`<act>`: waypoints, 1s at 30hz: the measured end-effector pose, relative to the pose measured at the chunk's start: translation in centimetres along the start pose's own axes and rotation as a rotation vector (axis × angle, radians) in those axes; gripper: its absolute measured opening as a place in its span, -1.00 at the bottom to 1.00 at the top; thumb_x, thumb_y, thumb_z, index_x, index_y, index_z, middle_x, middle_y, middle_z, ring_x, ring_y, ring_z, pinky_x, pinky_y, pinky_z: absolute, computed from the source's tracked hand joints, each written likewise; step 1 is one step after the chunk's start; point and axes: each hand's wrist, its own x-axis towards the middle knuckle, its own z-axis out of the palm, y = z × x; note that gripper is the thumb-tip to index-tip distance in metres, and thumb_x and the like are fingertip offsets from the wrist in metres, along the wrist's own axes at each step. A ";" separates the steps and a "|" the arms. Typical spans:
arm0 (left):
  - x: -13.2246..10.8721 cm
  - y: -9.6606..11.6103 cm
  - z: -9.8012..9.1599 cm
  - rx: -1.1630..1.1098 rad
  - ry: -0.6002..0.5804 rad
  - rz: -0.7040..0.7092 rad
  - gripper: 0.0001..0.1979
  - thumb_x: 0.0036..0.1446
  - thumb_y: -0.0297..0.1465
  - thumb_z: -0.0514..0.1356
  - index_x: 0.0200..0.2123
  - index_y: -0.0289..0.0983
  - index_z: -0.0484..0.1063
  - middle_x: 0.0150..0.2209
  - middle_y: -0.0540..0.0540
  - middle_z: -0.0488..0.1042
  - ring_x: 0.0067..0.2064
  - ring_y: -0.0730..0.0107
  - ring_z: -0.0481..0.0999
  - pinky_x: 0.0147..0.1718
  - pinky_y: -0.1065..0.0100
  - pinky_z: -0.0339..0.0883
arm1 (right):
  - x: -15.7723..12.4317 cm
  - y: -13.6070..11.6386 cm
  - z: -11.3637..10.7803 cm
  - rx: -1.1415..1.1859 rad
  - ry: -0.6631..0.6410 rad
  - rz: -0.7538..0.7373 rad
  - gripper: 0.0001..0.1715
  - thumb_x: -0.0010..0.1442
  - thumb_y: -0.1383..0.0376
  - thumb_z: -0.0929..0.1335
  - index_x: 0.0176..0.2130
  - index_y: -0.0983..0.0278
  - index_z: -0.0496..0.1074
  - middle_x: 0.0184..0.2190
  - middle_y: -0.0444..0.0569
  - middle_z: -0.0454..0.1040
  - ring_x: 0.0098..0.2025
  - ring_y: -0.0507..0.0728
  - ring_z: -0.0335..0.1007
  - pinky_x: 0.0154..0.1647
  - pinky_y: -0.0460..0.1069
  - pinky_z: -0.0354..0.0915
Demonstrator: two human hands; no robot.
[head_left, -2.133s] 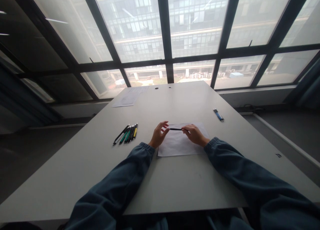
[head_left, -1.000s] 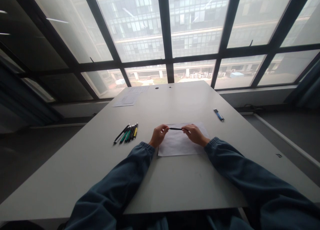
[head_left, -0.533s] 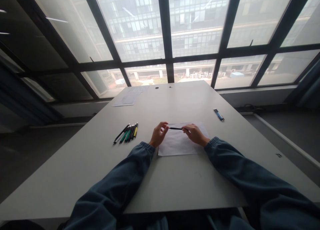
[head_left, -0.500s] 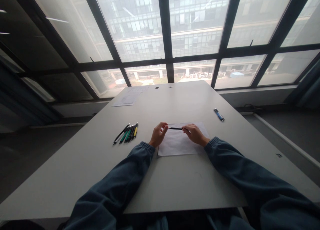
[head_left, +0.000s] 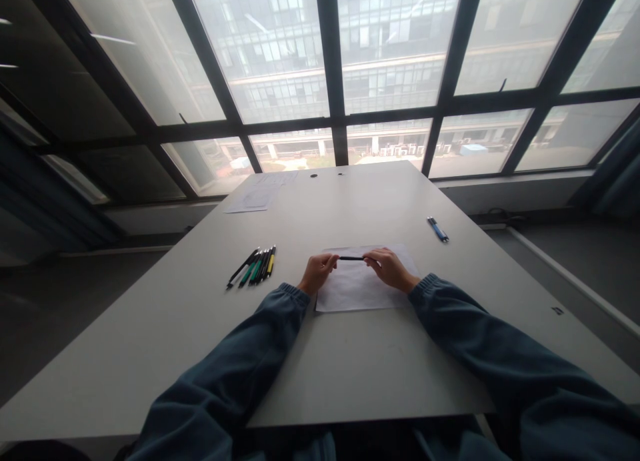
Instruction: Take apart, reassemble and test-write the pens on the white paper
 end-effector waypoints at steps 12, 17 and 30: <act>0.1 0.2 0.1 -0.019 0.041 0.091 -0.56 0.26 -0.09 0.11 -0.46 -0.29 0.53 -0.46 -0.08 0.56 -0.41 0.37 0.50 -0.37 0.38 0.30 | 0.1 -0.2 -0.3 0.010 0.003 0.007 -0.74 0.36 0.26 0.27 -0.19 0.25 0.54 -0.34 0.01 0.58 -0.29 0.14 0.47 -0.14 0.03 0.28; 0.2 0.1 0.1 -0.045 0.028 0.096 -0.61 0.25 -0.09 0.13 -0.35 -0.28 0.56 -0.37 -0.11 0.59 -0.33 0.33 0.52 -0.35 0.37 0.31 | 0.1 -0.3 -0.3 0.005 0.011 0.014 -0.75 0.36 0.28 0.27 -0.22 0.26 0.53 -0.36 -0.01 0.57 -0.30 0.13 0.47 -0.14 0.02 0.27; 0.2 -0.5 0.2 -0.063 0.019 0.012 -0.47 0.26 -0.01 0.04 -0.52 -0.30 0.45 -0.58 -0.02 0.40 -0.49 0.42 0.38 -0.42 0.39 0.27 | 0.0 -0.2 -0.3 0.002 0.001 -0.004 -0.76 0.35 0.28 0.28 -0.19 0.25 0.54 -0.32 0.01 0.59 -0.27 0.14 0.48 -0.12 0.04 0.27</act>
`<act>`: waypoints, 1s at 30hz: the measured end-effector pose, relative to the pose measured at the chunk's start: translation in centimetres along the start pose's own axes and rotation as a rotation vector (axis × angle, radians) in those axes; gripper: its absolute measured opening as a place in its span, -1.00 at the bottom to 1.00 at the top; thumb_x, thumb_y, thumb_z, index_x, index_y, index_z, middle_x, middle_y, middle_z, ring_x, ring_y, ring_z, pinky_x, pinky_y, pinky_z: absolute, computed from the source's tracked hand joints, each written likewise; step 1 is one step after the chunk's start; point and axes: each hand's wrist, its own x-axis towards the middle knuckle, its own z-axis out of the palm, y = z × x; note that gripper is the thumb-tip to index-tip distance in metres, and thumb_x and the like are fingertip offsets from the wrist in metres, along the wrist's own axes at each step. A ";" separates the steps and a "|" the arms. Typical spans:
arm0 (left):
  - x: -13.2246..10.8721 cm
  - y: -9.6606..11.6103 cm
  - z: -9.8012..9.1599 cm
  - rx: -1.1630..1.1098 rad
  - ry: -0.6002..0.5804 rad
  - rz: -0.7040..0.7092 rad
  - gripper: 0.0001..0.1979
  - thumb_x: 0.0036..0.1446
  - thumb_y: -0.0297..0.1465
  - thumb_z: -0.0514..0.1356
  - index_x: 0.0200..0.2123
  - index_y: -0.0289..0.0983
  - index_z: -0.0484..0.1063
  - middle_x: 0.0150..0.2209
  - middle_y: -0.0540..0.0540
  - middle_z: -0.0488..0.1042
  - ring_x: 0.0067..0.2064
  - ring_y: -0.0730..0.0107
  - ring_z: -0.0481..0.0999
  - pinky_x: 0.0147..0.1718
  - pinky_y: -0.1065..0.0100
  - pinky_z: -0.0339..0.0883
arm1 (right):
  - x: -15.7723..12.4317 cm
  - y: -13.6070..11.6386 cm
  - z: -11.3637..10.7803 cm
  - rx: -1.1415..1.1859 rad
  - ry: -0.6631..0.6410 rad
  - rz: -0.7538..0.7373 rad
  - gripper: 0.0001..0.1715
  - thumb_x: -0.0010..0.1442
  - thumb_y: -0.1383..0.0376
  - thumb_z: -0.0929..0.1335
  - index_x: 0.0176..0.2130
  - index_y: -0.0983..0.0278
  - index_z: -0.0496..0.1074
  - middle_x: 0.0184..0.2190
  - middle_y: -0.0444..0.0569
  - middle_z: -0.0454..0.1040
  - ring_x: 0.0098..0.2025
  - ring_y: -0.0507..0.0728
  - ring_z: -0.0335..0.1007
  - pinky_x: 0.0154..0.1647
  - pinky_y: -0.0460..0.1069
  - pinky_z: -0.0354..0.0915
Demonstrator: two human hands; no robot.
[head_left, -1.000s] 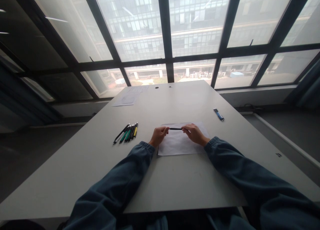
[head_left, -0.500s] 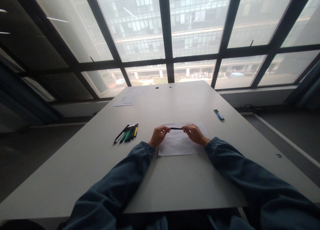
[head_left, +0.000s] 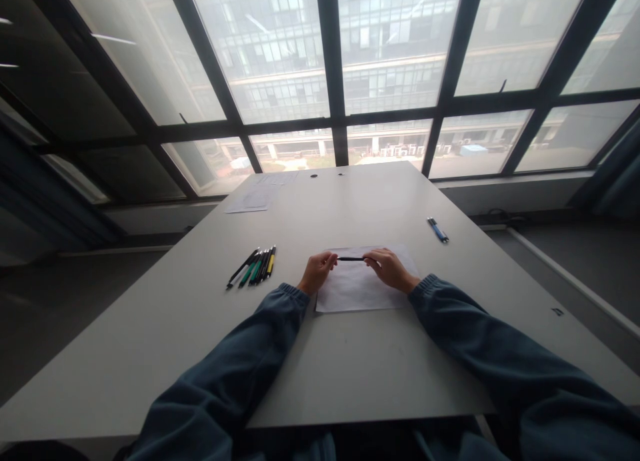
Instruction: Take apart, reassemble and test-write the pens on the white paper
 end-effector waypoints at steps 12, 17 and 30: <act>0.1 0.1 0.1 0.037 0.050 0.054 -0.69 0.22 -0.15 0.18 -0.37 -0.27 0.54 -0.44 -0.06 0.58 -0.40 0.36 0.50 -0.35 0.35 0.35 | 0.1 -0.2 -0.1 -0.008 -0.005 0.012 -0.74 0.36 0.28 0.26 -0.20 0.26 0.54 -0.34 0.00 0.58 -0.29 0.13 0.48 -0.13 0.02 0.26; 0.0 -0.1 0.3 0.024 0.058 0.092 -0.77 0.18 -0.20 0.23 -0.28 -0.24 0.55 -0.29 -0.10 0.61 -0.28 0.31 0.55 -0.28 0.29 0.41 | 0.0 0.0 0.1 -0.018 -0.002 0.024 -0.75 0.35 0.28 0.27 -0.21 0.25 0.54 -0.34 -0.01 0.59 -0.28 0.12 0.48 -0.13 0.01 0.26; 0.2 -0.4 0.1 0.050 0.000 0.018 -0.52 0.27 -0.05 0.05 -0.45 -0.29 0.50 -0.51 -0.05 0.50 -0.43 0.38 0.47 -0.38 0.38 0.30 | -0.1 0.2 0.3 -0.023 -0.011 0.017 -0.80 0.34 0.31 0.29 -0.20 0.26 0.53 -0.32 -0.02 0.59 -0.27 0.13 0.48 -0.11 0.02 0.25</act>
